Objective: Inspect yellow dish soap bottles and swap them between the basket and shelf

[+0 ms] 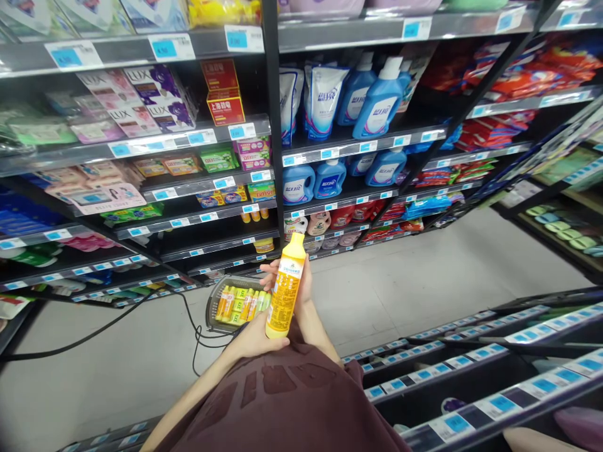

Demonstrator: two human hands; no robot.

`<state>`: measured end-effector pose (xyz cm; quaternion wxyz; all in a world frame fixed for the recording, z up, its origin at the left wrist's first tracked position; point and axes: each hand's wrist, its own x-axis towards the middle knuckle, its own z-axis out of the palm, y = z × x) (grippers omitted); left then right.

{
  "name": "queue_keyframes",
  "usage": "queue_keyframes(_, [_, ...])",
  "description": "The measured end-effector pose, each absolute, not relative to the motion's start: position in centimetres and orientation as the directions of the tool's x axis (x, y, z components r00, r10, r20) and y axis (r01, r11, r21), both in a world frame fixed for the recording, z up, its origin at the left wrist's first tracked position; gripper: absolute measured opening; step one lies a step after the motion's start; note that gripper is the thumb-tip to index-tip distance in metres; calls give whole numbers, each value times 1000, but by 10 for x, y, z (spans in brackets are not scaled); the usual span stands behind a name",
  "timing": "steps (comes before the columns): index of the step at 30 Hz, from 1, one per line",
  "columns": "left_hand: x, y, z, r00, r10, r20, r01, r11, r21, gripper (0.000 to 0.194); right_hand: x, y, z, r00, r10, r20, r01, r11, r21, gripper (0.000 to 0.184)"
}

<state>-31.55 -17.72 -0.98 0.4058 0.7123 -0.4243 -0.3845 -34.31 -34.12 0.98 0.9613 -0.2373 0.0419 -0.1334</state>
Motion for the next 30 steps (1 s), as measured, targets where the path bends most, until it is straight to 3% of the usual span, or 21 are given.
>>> queue_keyframes(12, [-316, -176, -9, 414, -882, -227, -261, -354, 898, 67, -342, -348, 5, 937, -342, -72, 272, 842, -465, 76])
queue_keyframes(22, [-313, -177, -12, 393, -897, -202, -236, -310, 921, 57, -344, -352, 4, 925, -374, -63, 322, 862, -393, 72])
queue_keyframes(25, [-312, -177, -13, 302, -927, -223, -102, -264, 959, 50, -343, -353, 1, 929, -363, -69, 308, 865, -397, 71])
queue_keyframes(30, [-312, -178, -4, 241, -944, -224, 93, -207, 974, 55, -344, -354, -8, 930, -361, -74, 307, 871, -384, 68])
